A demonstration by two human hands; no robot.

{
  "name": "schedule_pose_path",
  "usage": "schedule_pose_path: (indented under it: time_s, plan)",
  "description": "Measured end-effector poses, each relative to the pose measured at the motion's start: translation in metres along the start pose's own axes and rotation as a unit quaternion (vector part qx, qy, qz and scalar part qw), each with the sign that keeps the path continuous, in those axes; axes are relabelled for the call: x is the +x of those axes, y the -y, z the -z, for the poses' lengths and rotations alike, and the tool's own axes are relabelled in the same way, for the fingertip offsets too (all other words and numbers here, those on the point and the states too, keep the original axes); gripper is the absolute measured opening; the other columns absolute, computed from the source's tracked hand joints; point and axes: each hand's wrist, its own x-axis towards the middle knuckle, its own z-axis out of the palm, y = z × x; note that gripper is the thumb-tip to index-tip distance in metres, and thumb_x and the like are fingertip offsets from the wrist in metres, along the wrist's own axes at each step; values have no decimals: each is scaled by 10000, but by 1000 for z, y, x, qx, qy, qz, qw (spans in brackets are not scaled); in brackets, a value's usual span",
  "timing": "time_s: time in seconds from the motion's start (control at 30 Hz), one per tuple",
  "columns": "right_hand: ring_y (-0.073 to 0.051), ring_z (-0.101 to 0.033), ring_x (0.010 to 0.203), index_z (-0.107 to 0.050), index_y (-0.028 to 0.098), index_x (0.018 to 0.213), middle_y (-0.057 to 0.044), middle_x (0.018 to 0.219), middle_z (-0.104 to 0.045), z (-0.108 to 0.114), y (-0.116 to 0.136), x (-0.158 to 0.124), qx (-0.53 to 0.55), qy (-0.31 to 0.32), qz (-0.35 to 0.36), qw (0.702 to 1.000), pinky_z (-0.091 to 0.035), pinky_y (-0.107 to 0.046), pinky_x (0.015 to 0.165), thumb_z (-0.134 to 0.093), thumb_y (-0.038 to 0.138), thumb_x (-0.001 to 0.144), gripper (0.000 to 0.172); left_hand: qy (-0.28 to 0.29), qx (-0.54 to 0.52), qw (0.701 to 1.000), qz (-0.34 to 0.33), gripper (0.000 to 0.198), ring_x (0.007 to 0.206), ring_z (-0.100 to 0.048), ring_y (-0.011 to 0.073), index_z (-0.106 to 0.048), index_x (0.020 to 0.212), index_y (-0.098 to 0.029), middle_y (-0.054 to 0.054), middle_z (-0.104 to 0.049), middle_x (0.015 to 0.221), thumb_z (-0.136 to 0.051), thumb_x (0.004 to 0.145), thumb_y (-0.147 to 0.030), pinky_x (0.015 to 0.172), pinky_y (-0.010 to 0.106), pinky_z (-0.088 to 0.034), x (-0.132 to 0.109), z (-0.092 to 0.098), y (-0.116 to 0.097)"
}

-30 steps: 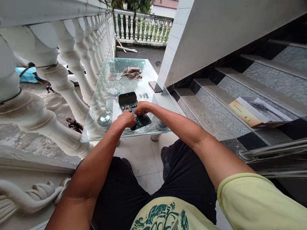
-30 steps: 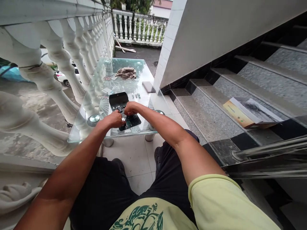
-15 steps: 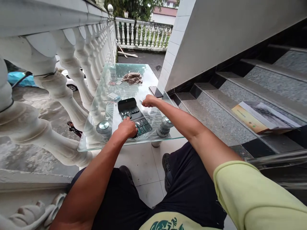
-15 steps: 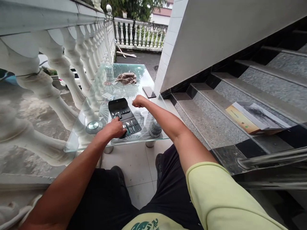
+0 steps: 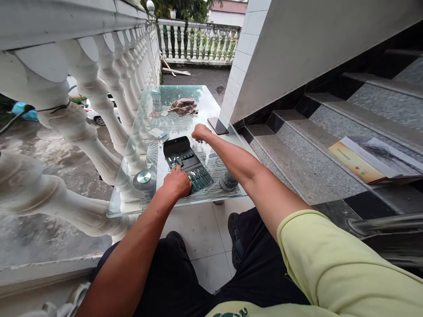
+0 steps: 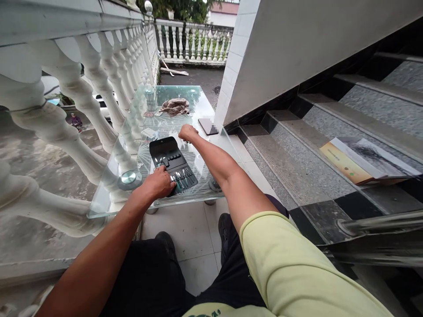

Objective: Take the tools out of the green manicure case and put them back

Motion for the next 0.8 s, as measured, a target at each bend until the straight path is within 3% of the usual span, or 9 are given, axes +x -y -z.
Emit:
schedule_pose_path:
  time_s: [0.13, 0.23, 0.37, 0.57, 0.8]
  plan:
    - [-250, -788, 941, -833, 64, 1094, -219, 1048, -836, 2, -22, -24, 17, -83, -2, 996, -563, -268, 772, -778, 128, 936, 178, 12, 9, 1000, 7, 543, 1557, -561, 392, -760, 1510, -114, 268, -555, 1679, -524, 1144, -439, 1227, 451, -540, 0, 2, -2]
    - [-193, -718, 721, -855, 78, 978, -148, 857, -809, -2, -27, -47, 76, -60, 66, 993, -523, -250, 661, -739, 156, 958, 141, 16, 7, 1000, 20, 549, 1574, -537, 397, -723, 1558, -101, 278, -526, 1703, -509, 1159, -412, 1204, 447, -544, -3, -1, -8]
    - [-165, -620, 579, -858, 97, 866, -60, 606, -678, -14, -7, -75, 75, 35, 139, 987, -509, -261, 620, -748, 156, 899, 130, -22, 8, 999, 28, 628, 1570, -519, 435, -643, 1615, -3, 349, -503, 1709, -567, 1140, -406, 1195, 468, -524, -9, -12, -30]
    - [-227, -754, 803, -887, 88, 963, -141, 825, -815, -25, 39, -83, -1, 10, 199, 980, -531, -243, 705, -714, 67, 880, 193, -32, 14, 999, 38, 907, 1641, -425, 530, -473, 1699, 127, 441, -432, 1762, -580, 1143, -583, 1299, 550, -397, -14, -25, -54]
    - [-217, -739, 802, -895, 95, 992, -136, 860, -825, -39, 50, -82, -53, 45, 244, 967, -492, -247, 665, -745, 64, 837, 218, -61, -2, 996, 69, 935, 1502, -573, 483, -514, 1646, 109, 420, -582, 1620, -607, 1129, -665, 1246, 510, -419, -13, -20, -44]
